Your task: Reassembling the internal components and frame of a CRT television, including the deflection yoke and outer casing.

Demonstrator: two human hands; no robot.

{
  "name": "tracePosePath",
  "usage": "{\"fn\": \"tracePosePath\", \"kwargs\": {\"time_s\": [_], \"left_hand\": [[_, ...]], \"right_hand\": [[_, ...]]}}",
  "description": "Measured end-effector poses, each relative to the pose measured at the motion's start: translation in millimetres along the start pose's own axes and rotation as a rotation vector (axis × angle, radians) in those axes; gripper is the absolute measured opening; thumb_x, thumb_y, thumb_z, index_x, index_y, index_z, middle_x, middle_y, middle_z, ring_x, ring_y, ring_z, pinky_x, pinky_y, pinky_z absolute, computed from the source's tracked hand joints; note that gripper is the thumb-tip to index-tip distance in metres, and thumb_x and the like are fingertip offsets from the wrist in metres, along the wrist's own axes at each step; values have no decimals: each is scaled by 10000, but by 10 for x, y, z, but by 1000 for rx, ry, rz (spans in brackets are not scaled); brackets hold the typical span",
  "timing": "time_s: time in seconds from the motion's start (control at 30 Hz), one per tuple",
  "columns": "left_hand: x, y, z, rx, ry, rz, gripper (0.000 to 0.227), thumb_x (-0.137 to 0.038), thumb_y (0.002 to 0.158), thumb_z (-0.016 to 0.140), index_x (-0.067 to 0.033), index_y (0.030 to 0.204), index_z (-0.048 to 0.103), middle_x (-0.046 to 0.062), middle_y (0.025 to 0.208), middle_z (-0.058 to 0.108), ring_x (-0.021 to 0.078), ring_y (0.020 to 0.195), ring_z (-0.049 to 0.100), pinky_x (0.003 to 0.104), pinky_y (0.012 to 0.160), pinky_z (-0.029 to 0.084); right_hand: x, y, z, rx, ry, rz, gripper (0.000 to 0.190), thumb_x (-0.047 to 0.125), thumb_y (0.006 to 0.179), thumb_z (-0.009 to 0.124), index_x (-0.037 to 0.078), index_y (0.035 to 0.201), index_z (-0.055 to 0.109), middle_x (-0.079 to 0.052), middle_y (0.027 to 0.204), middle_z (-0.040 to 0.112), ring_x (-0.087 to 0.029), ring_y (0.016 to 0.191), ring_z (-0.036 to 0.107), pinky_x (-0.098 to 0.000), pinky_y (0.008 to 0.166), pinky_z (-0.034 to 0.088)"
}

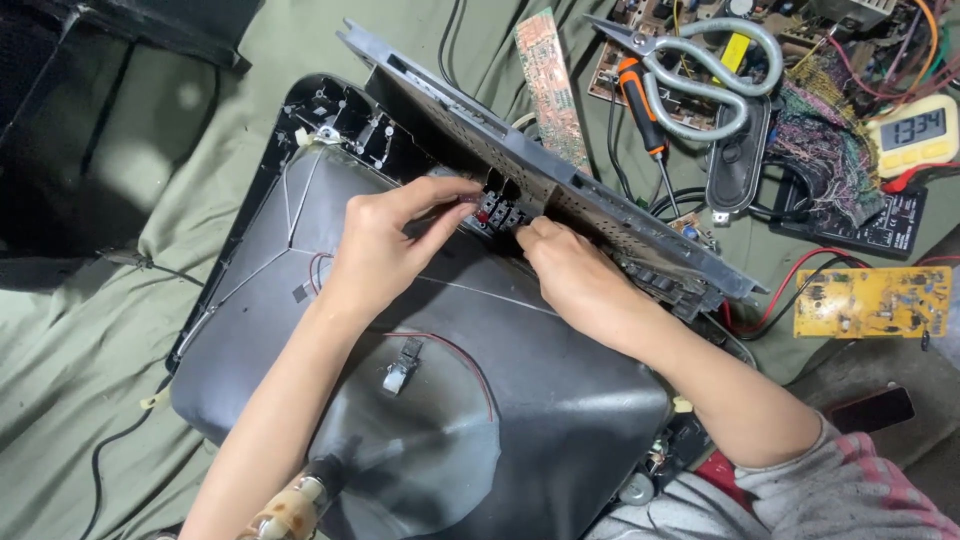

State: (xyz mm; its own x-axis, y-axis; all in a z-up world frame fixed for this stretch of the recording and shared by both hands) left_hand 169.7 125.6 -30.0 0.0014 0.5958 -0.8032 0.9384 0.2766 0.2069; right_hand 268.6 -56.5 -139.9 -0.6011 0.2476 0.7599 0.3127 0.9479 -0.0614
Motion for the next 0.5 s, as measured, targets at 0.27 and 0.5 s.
{"fn": "tracePosePath", "kwargs": {"time_s": [0.27,0.5], "left_hand": [[1,-5,4,-13,21,10,182,-67,978,732,-106,1155,748,116,1017,793,296,1015,762,394,859,614],[-8,0,10,-36,70,-4,174,-59,952,765,-107,1120,764,96,970,797,285,984,767,361,840,618]], "right_hand": [[6,-21,-7,1,-21,-8,257,32,1033,463,-72,1202,626,-216,1022,644,-395,949,659,-444,734,573],[-136,-11,77,-20,-27,-31,272,162,1059,459,-1,1195,627,-145,1009,623,-335,935,633,-403,754,539]]}}
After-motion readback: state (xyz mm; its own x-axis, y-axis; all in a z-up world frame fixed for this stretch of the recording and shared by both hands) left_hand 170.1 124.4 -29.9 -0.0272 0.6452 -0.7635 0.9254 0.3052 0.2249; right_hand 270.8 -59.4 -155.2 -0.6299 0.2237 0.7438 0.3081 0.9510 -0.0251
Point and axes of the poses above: each hand's wrist, its own y-axis towards the middle knuckle, its own z-axis out of the palm, x = y × z, the point moved 2 cm from there along y, towards the middle knuckle
